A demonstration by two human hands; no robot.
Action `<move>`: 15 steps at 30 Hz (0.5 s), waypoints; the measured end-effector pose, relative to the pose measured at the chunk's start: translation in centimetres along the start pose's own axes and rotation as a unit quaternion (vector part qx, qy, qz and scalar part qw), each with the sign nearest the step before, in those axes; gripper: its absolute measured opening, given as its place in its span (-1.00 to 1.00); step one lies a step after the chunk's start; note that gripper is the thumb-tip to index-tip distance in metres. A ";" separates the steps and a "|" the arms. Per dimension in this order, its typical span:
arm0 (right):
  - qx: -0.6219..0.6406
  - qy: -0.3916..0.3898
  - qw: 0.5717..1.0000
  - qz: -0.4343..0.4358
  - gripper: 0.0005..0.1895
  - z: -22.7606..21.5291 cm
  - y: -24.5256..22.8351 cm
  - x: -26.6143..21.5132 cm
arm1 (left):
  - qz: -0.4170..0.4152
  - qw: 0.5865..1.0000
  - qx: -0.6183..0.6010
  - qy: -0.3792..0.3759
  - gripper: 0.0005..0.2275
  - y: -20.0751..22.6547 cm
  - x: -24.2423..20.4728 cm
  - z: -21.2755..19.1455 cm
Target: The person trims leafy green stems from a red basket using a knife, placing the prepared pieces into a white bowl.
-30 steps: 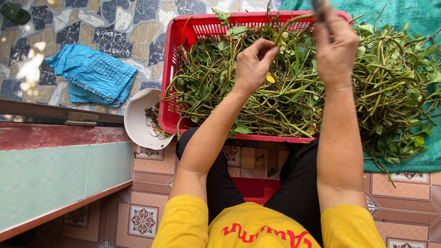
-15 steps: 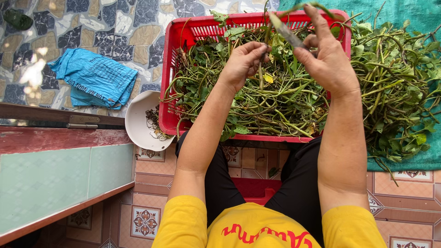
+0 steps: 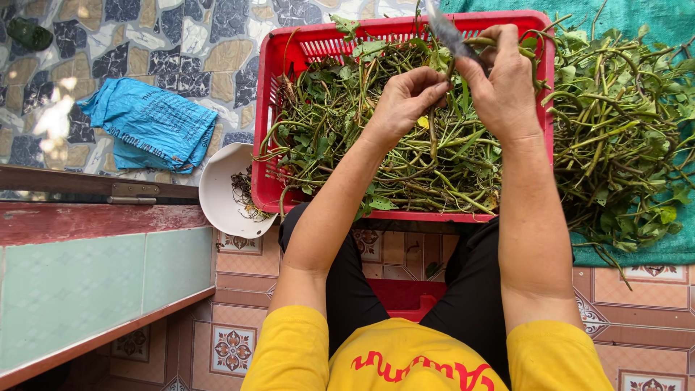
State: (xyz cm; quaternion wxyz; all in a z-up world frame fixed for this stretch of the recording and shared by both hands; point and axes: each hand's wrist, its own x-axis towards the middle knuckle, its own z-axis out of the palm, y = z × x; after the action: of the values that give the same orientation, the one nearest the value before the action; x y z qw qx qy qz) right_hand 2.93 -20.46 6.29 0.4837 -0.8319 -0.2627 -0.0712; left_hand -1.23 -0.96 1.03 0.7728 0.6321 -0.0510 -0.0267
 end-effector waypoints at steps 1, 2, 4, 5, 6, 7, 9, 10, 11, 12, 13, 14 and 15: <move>0.016 0.027 0.999 -0.021 -0.60 0.8 0.1 0.2 | 0.020 1.000 -0.008 0.002 -0.84 0.2 0.2 0.1; 0.032 0.053 0.997 -0.040 -0.60 1.6 0.2 0.2 | 0.027 0.999 0.016 0.013 -0.84 0.4 0.2 0.1; 0.121 0.083 0.989 0.011 -0.58 2.6 0.2 0.2 | 0.040 0.997 0.062 0.038 -0.84 1.0 0.5 -0.3; 0.194 0.087 0.974 0.082 -0.55 3.0 0.1 0.3 | 0.048 0.994 0.095 0.022 -0.86 1.2 0.3 -0.2; 0.265 0.089 0.948 0.152 -0.53 3.4 -0.1 0.3 | 0.057 0.990 0.129 0.007 -0.87 1.4 0.1 -0.2; 0.324 0.105 0.928 0.152 -0.52 2.5 0.1 0.7 | 0.065 0.985 0.162 -0.009 -0.88 1.7 -0.1 -0.2; 0.442 0.135 0.873 0.152 -0.50 0.2 0.4 2.0 | 0.037 0.979 0.199 0.005 -0.92 2.2 -0.3 -0.5; 0.444 0.093 0.875 0.168 -0.52 0.1 0.0 1.6 | 0.021 0.976 0.217 0.011 -0.93 2.4 -0.6 -0.6; 0.445 0.050 0.875 0.184 -0.55 -0.2 -0.5 1.1 | 0.021 0.972 0.230 0.040 -0.93 2.7 -0.6 -0.8; 0.443 0.010 0.875 0.196 -0.57 -0.4 -1.1 0.9 | 0.024 0.968 0.242 0.066 -0.92 3.1 0.1 -1.0; 0.415 -0.009 0.888 0.195 -0.64 0.1 -1.6 0.9 | 0.027 0.963 0.254 0.091 -0.92 3.3 0.5 -0.9; 0.387 -0.027 0.901 0.195 -0.68 0.7 -2.2 0.7 | 0.043 0.961 0.264 0.075 -0.91 3.2 0.3 -0.3; 0.358 -0.045 0.912 0.194 -0.70 0.9 -2.6 0.5 | 0.059 0.958 0.273 0.059 -0.90 3.0 0.2 0.4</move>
State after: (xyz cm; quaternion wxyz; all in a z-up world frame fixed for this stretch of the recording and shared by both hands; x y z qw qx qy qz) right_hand 1.98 -18.51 8.00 0.7411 -0.6397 -0.1254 0.1606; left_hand -1.18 -0.81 4.01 0.5725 0.8155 -0.0475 0.0709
